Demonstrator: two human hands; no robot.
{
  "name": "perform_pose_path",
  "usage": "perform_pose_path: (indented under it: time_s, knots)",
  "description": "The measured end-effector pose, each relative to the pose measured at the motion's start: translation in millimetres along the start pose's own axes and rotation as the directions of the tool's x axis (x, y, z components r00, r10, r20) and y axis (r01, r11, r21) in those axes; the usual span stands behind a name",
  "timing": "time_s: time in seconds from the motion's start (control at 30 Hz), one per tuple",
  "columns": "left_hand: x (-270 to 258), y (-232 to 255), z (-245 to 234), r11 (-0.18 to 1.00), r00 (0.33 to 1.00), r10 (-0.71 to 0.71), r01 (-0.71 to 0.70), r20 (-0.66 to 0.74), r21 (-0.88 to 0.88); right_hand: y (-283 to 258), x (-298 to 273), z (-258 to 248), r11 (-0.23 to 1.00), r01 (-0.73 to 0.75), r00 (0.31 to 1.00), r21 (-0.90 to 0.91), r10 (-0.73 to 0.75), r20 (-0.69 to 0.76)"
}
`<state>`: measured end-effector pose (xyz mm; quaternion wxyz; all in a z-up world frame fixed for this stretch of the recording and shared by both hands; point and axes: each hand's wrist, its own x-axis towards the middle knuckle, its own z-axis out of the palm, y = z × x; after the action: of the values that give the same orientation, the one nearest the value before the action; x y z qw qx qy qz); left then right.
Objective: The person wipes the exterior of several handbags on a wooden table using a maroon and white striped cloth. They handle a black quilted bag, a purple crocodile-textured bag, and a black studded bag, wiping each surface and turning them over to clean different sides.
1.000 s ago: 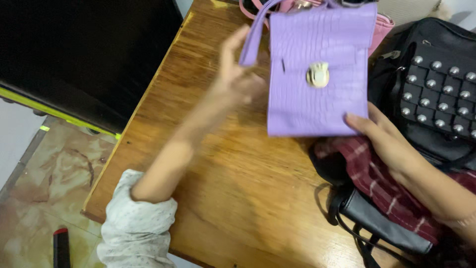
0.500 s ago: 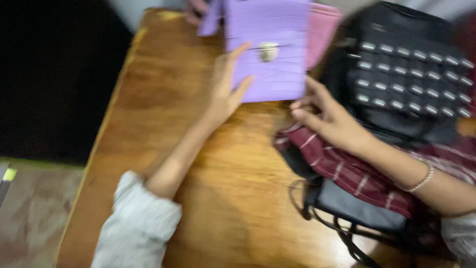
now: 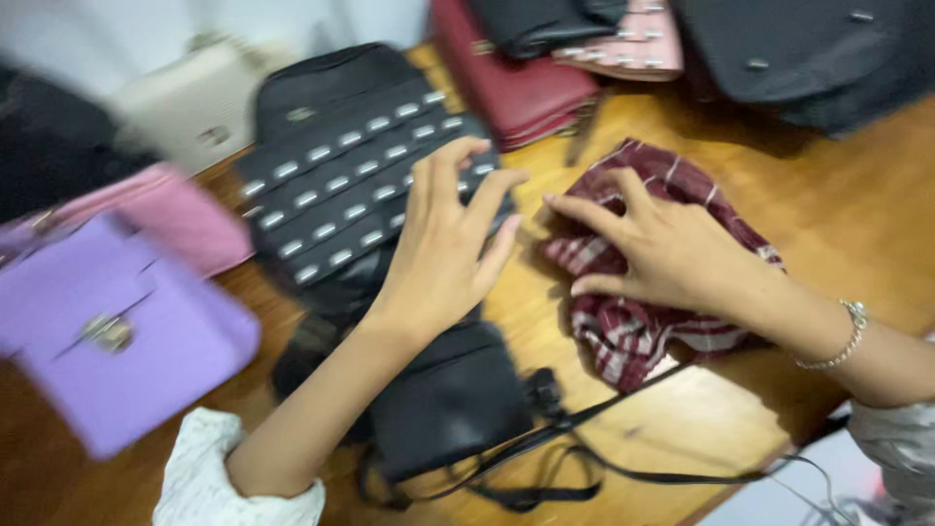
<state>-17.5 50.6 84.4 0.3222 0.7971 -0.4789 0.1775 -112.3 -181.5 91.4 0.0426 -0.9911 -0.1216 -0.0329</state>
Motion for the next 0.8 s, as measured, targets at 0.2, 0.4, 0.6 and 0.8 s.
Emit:
perform_pose_path:
  time_s: [0.2, 0.4, 0.6, 0.8]
  knots:
    - [88, 29, 126, 0.992, 0.985, 0.118, -0.113, 0.123, -0.048, 118, -52, 19, 0.952, -0.249, 0.964, -0.178, 0.225, -0.14]
    - [194, 49, 254, 0.761, 0.879, -0.414, 0.478, 0.238, -0.438, 163, -86, 13, 0.907, -0.404, 0.914, -0.121, 0.396, -0.085]
    - [206, 59, 309, 0.353, 0.792, -0.547, 0.512, 0.271, -0.783, 195, -98, 16, 0.867, -0.495, 0.866, 0.057, 0.486, 0.119]
    - [227, 39, 284, 0.11, 0.898, -0.427, 0.17, 0.108, -0.979, 285, -154, 40, 0.679, -0.32, 0.847, 0.661, 0.517, -0.122]
